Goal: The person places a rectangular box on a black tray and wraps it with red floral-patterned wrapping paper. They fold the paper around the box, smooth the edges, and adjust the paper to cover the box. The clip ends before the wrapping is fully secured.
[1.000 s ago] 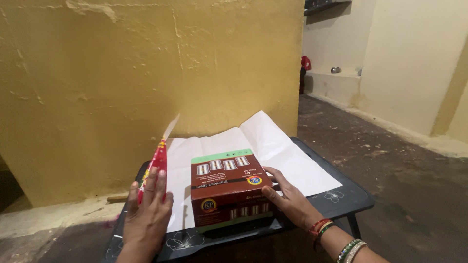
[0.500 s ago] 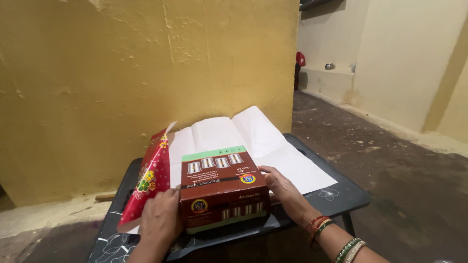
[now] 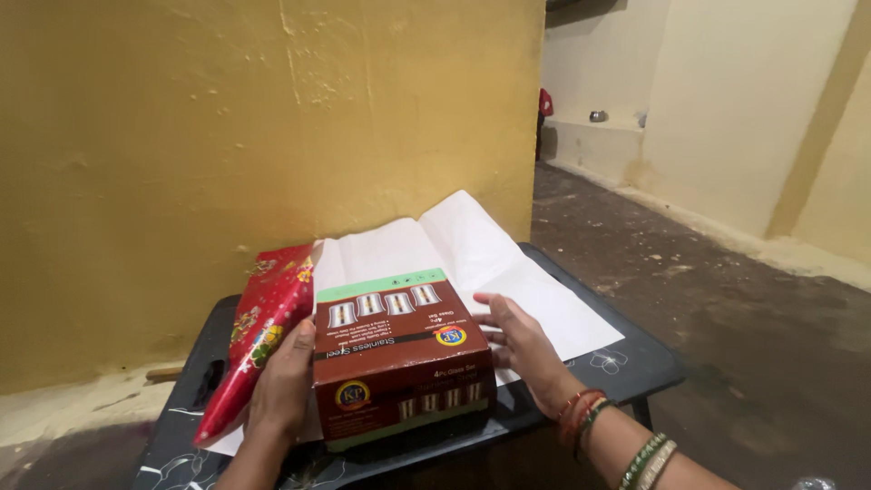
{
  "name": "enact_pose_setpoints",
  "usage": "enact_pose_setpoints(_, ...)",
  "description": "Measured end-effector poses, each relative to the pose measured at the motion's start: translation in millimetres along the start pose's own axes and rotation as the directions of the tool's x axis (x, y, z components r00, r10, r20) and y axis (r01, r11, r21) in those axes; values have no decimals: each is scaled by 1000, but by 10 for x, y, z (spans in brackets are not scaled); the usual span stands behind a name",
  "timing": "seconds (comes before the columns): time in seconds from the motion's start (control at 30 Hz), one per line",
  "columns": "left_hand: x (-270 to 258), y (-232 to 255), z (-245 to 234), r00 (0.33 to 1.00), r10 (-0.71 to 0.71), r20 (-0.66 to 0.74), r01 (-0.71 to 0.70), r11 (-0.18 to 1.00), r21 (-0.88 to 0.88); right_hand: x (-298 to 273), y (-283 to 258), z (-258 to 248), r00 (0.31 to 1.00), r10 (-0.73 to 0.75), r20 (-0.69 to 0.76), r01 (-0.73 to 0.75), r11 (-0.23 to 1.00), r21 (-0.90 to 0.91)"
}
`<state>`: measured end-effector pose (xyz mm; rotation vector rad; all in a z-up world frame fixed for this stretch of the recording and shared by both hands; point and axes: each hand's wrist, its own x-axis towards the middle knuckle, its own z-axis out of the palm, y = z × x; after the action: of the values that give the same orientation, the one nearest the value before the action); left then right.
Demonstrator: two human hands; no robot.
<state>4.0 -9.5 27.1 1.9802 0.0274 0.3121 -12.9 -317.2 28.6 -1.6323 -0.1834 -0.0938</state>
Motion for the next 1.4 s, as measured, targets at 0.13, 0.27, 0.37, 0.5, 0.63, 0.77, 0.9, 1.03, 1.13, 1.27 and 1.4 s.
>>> enact_pose_setpoints(0.13, -3, 51, 31, 996, 75, 41, -65, 977, -201, 218, 35, 8, 999, -44, -29, 45, 997, 62)
enact_pose_setpoints(0.27, 17, 42, 56, 983, 130, 129, -58, 889, -455, 447, 45, 23, 999, -20, -26, 23, 990, 136)
enact_pose_setpoints(0.37, 71, 13, 93, 979, 105, 178, 13, 829, -560, 563, 60, 65, 1000, -17, 11, 15, 990, 140)
enact_pose_setpoints(0.5, 143, -36, 128, 974, 107, 198, 53, 746, -663, 662, 74, 159, 991, -79, 107, 49, 965, 258)
enact_pose_setpoints(0.63, 186, -53, 136, 976, 86, 198, 68, 746, -662, 765, 68, 170, 994, -6, 110, -25, 960, 279)
enact_pose_setpoints(0.77, 186, -84, 158, 978, 60, 200, 92, 737, -670, 946, 137, 211, 992, -2, 128, -33, 962, 271)
enact_pose_setpoints(0.9, 183, -101, 167, 984, 53, 170, 76, 740, -668, 1054, 203, 255, 992, 11, 127, -54, 939, 340)
enact_pose_setpoints(1.03, 182, -113, 166, 972, 208, 106, -98, 776, -624, 900, 242, 268, 988, 63, 138, -117, 897, 426)
enact_pose_setpoints(1.13, 154, -118, 134, 992, 105, 64, -64, 883, -465, 747, 151, 284, 982, 108, 157, -165, 895, 414)
enact_pose_setpoints(1.27, 144, -186, 117, 999, 31, 35, -14, 912, -411, 484, 42, 302, 986, 105, 127, -148, 906, 396)
enact_pose_setpoints(1.4, 242, -268, 143, 997, 63, 33, -48, 939, -340, 334, -65, 343, 980, 172, 95, -196, 893, 404)
